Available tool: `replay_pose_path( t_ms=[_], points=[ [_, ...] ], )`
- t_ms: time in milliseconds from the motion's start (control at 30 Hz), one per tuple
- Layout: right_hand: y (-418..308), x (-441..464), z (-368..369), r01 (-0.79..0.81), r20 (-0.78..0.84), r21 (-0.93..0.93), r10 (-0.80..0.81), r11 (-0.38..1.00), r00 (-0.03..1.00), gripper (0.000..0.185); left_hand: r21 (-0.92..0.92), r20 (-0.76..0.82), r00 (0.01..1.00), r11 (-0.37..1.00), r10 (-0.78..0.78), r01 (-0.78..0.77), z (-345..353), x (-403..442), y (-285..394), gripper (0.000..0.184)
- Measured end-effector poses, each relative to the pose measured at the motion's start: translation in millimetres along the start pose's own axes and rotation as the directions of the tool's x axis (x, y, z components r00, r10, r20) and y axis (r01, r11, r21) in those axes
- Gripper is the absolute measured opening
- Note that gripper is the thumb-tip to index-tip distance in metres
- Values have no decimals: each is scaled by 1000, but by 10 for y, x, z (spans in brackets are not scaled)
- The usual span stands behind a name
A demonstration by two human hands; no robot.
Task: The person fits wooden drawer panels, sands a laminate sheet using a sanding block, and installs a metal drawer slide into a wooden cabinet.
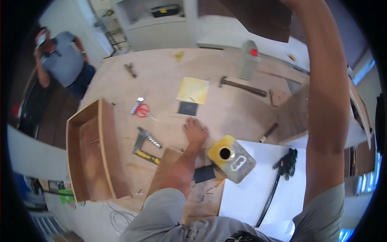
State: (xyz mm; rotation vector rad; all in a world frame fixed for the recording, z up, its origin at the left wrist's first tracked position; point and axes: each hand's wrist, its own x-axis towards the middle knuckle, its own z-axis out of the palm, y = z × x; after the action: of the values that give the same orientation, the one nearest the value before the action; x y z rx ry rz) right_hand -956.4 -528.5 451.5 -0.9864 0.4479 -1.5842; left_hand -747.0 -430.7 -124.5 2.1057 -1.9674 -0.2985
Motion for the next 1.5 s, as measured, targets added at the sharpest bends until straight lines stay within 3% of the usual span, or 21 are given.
replay_pose_path(
  t_ms=[67,133,200,233,300,400,467,500,533,633,700,800,967,1000,1067,1133,1200,1267,1367,1467,1500],
  points=[
    [31,-214,172,-79,97,-103,89,992,991,41,-60,233,967,994,103,-91,-63,130,-206,70],
    [185,-492,481,-125,198,-220,170,967,965,42,-535,78,997,844,-6,47,-143,68,-354,69],
    [401,-964,806,-129,183,-248,177,960,967,41,-897,213,976,385,-49,216,-705,-57,-429,67],
    [515,-1090,775,-174,187,-252,224,952,956,42,-936,344,938,74,-29,345,-1071,-170,-487,68],
    [734,-1452,833,-274,144,-241,314,931,939,41,-684,515,843,-517,158,515,-1697,-393,-645,68],
    [1061,-2066,803,-396,159,-352,471,848,868,39,-523,119,884,-728,453,443,-1986,-563,-1110,70],
    [1293,-2480,812,-443,135,-319,503,838,854,40,-553,180,941,-761,287,338,-2349,-770,-1230,79],
    [1408,-2664,751,-484,97,-367,550,794,830,44,-449,195,956,-846,221,288,-2468,-873,-1319,85],
    [1538,-2842,624,-523,53,-411,593,747,804,48,-501,87,962,-823,258,266,-2436,-988,-1502,86],
    [1931,-3350,150,-493,87,-612,672,618,735,52,-480,46,949,-826,311,294,-2315,-1190,-1915,81],
    [1901,-3691,429,-659,18,-529,783,535,622,52,-471,71,952,-831,297,295,-2243,-1407,-2120,75],
    [2120,-4182,188,-765,31,-329,816,554,578,54,-680,430,885,-580,181,449,-2372,-1757,-2283,63],
    [2503,-4868,-270,-835,18,-277,871,476,491,53,-887,433,894,-122,117,445,-2440,-1657,-2645,42],
    [2591,-4975,-381,-882,29,-286,923,375,384,61,-896,439,892,-14,106,443,-2537,-1569,-2636,39],
    [2914,-5205,-570,-844,-8,-464,952,269,307,69,-917,395,914,98,94,387,-2841,-1444,-2451,36],
    [3085,-5374,-563,-863,-153,-477,952,164,266,76,-903,301,945,356,128,239,-3142,-1351,-2267,39],
    [3311,-5440,-644,-789,-178,-580,912,205,369,81,-589,152,962,802,228,-97,-3600,-1433,-1983,45],
    [3247,-5209,-241,-786,-115,-492,866,375,486,66,-320,134,984,945,121,-73,-3927,-1683,-1576,51],
    [3114,-4323,289,-689,9,-225,709,689,705,59,-33,-7,993,993,115,-115,-3763,-2174,-1146,59],
    [2846,-3720,811,-573,-33,169,585,802,810,63,110,-113,982,984,150,-138,-3270,-2570,-937,65],
    [2984,-3572,641,-519,-83,242,550,820,831,54,154,-140,973,975,183,-161,-2997,-2678,-926,64]
  ],
)
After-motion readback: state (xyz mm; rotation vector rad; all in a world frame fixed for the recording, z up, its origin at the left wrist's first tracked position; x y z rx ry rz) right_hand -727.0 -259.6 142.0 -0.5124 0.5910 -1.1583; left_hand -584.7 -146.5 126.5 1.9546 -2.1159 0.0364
